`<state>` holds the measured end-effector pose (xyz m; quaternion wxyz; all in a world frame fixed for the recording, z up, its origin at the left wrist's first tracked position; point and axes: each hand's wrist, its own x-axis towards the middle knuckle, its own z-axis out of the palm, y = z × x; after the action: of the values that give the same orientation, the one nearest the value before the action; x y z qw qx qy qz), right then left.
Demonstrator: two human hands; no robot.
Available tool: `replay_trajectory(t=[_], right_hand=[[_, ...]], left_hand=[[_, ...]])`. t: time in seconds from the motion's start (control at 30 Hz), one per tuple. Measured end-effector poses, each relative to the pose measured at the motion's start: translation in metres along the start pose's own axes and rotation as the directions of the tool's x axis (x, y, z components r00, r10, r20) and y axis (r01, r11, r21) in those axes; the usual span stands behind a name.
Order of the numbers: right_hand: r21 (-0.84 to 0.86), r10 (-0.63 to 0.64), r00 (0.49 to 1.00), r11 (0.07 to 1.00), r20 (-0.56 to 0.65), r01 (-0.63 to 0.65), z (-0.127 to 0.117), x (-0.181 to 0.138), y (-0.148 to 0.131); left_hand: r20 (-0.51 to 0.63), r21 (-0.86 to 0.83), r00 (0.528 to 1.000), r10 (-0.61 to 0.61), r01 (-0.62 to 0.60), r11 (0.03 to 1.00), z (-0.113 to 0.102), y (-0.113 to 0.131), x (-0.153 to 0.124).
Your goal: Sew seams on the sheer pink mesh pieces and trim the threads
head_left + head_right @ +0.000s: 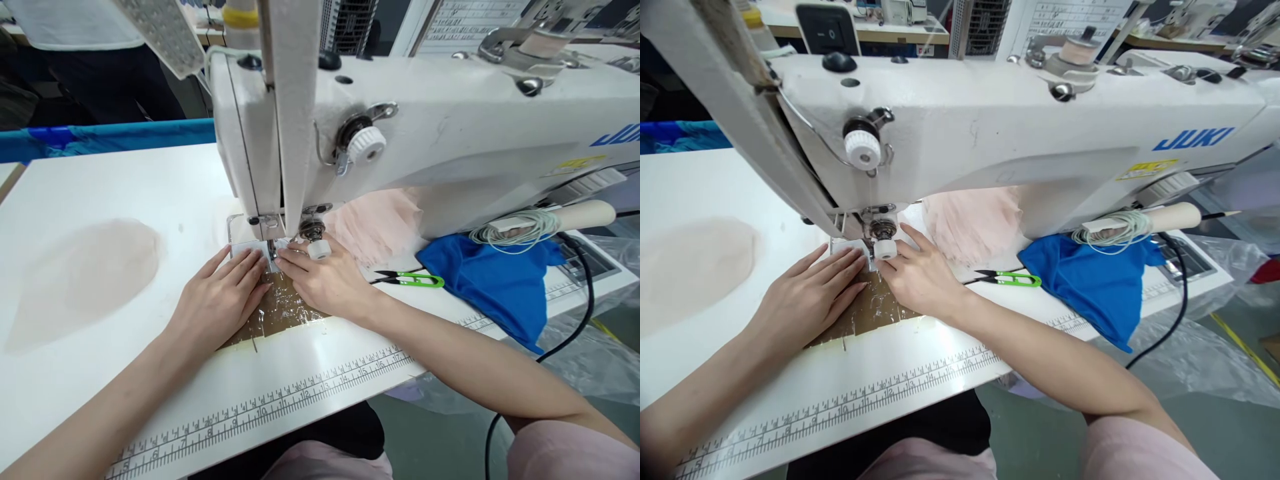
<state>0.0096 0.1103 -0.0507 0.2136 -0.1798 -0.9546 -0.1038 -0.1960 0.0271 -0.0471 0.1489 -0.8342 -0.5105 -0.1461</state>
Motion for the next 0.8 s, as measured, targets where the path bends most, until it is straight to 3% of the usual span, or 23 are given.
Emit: replay_trajectory(t=[0.43,0.6,0.8], right_hand=[[-0.006,0.044,0.999,0.999,-0.027,-0.044,-0.0060,-0.0005,0.0080],[-0.002,0.063,0.998,0.998,-0.022,-0.063,-0.0074,-0.0011,0.0075],[-0.024,0.042,0.998,0.999,-0.055,-0.044,-0.0085,-0.0007,0.0054]], left_hand=[[0.046,-0.007,0.998,-0.046,0.046,0.999,0.0033,-0.0056,0.0050],[-0.004,-0.019,0.996,-0.088,0.088,0.996,0.0035,-0.0042,0.0029],[-0.044,0.127,0.996,-0.084,0.089,0.988,-0.0019,-0.0019,0.0020]])
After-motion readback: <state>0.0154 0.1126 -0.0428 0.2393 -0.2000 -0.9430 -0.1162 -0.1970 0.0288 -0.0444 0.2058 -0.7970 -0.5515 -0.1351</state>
